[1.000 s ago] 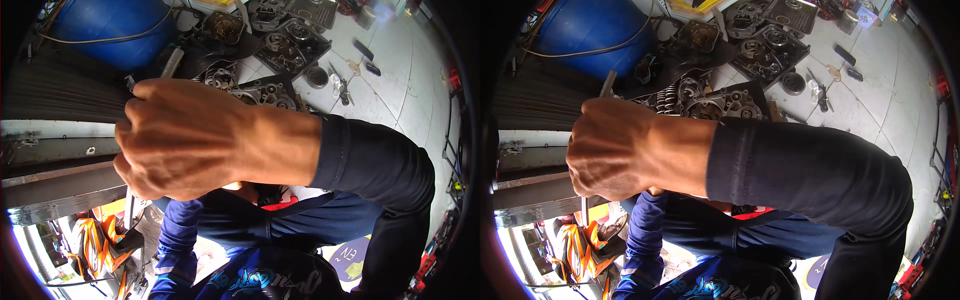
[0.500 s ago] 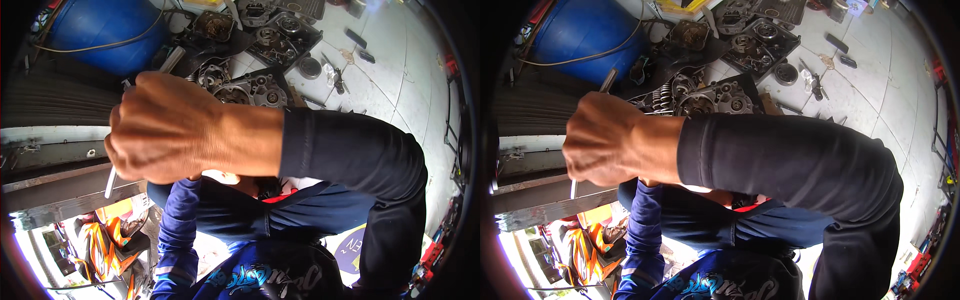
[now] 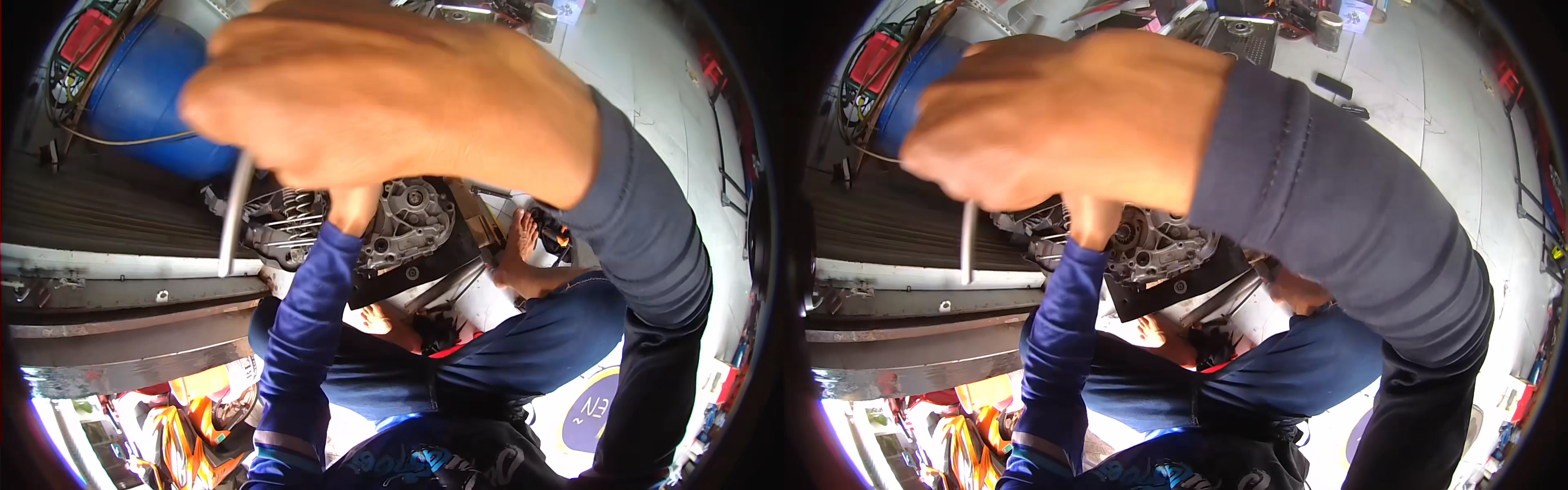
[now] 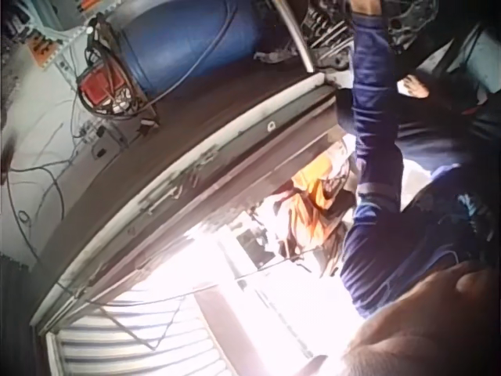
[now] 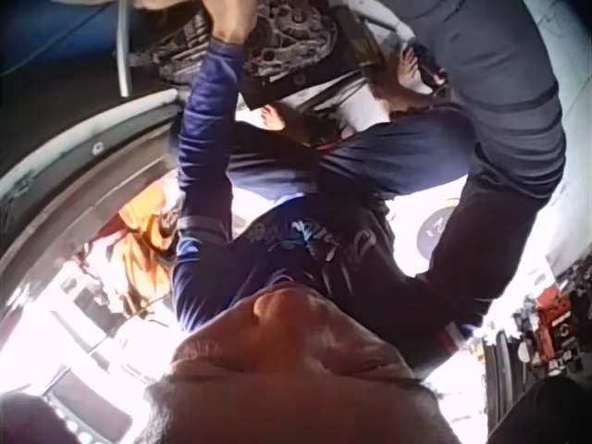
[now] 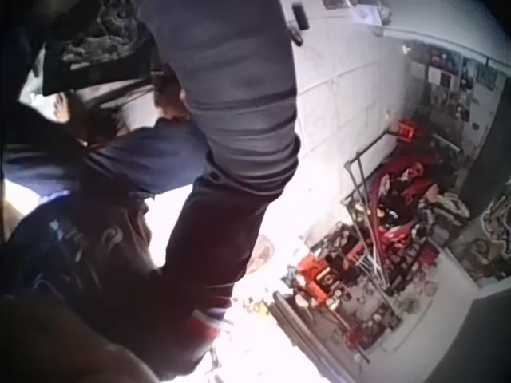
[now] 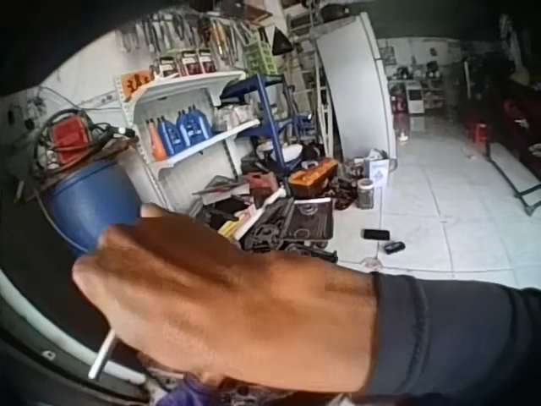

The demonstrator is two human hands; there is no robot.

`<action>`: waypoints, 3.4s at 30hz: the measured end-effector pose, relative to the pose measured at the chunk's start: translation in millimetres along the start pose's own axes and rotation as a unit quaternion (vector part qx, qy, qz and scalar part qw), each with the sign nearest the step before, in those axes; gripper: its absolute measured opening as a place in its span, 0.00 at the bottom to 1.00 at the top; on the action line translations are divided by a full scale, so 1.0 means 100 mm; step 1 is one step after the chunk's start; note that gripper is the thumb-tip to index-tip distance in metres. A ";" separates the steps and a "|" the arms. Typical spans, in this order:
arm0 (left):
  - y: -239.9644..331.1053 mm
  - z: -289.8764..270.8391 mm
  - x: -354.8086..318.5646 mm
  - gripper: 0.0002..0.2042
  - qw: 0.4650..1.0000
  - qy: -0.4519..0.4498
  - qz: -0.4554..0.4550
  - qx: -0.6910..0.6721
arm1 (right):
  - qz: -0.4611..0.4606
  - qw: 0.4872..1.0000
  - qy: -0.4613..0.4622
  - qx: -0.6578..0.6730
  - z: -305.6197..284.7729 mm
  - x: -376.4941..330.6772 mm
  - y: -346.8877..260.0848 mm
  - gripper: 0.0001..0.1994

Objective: Installing and tightening bolts on a motorcycle engine crankcase using a T-handle socket wrench.

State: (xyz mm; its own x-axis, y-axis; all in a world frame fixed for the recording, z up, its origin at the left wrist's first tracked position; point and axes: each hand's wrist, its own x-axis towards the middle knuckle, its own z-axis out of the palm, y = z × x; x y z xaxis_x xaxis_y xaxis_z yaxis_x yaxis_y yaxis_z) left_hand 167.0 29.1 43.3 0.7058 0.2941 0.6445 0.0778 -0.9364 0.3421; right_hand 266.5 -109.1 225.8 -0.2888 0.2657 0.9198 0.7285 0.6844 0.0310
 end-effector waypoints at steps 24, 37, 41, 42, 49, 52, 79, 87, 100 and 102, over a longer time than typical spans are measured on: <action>0.43 -0.06 0.87 0.19 0.806 -0.006 -0.202 -0.556 | -0.083 0.707 -0.306 -0.632 -0.61 0.34 0.21 0.05; 0.30 -0.16 1.09 0.18 0.889 -0.051 -0.129 -0.436 | 0.047 0.816 -0.380 -0.432 -0.58 0.50 0.52 0.20; 0.39 -0.23 1.11 0.15 0.864 -0.015 -0.116 -0.489 | 0.036 0.817 -0.406 -0.408 -0.54 0.52 0.50 0.19; 0.35 -0.22 1.10 0.14 0.874 -0.037 -0.131 -0.467 | 0.028 0.817 -0.410 -0.405 -0.51 0.53 0.50 0.19; 0.29 -0.29 1.10 0.17 0.882 -0.102 -0.150 -0.435 | 0.046 0.801 -0.448 -0.394 -0.38 0.60 0.42 0.18; 0.29 -0.23 1.07 0.18 0.892 -0.035 -0.096 -0.440 | 0.027 0.799 -0.453 -0.395 -0.35 0.60 0.44 0.19; 0.11 0.01 1.01 0.10 0.834 -0.281 -0.047 -0.473 | 0.155 0.755 -0.528 -0.357 -0.09 0.43 0.41 0.26; 0.17 -0.13 0.98 0.20 0.867 -0.237 -0.076 -0.432 | 0.053 0.759 -0.428 -0.488 -0.23 0.66 0.45 0.25; 0.01 -0.12 0.96 0.20 0.824 -0.288 -0.121 -0.472 | 0.095 0.834 -0.501 -0.211 -0.08 0.35 0.52 0.11; -0.03 -0.05 0.93 0.20 0.801 -0.268 -0.122 -0.522 | 0.194 0.826 -0.484 -0.215 -0.10 0.31 0.51 0.11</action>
State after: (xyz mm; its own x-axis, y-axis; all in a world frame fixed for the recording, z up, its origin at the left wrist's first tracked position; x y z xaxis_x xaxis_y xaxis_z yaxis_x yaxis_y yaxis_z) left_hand 228.9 60.3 104.9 0.9820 0.0574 0.1800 -0.1729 -0.1119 0.9786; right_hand 301.0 -72.5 259.3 -0.1912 0.9690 0.1564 0.9761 0.1710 0.1341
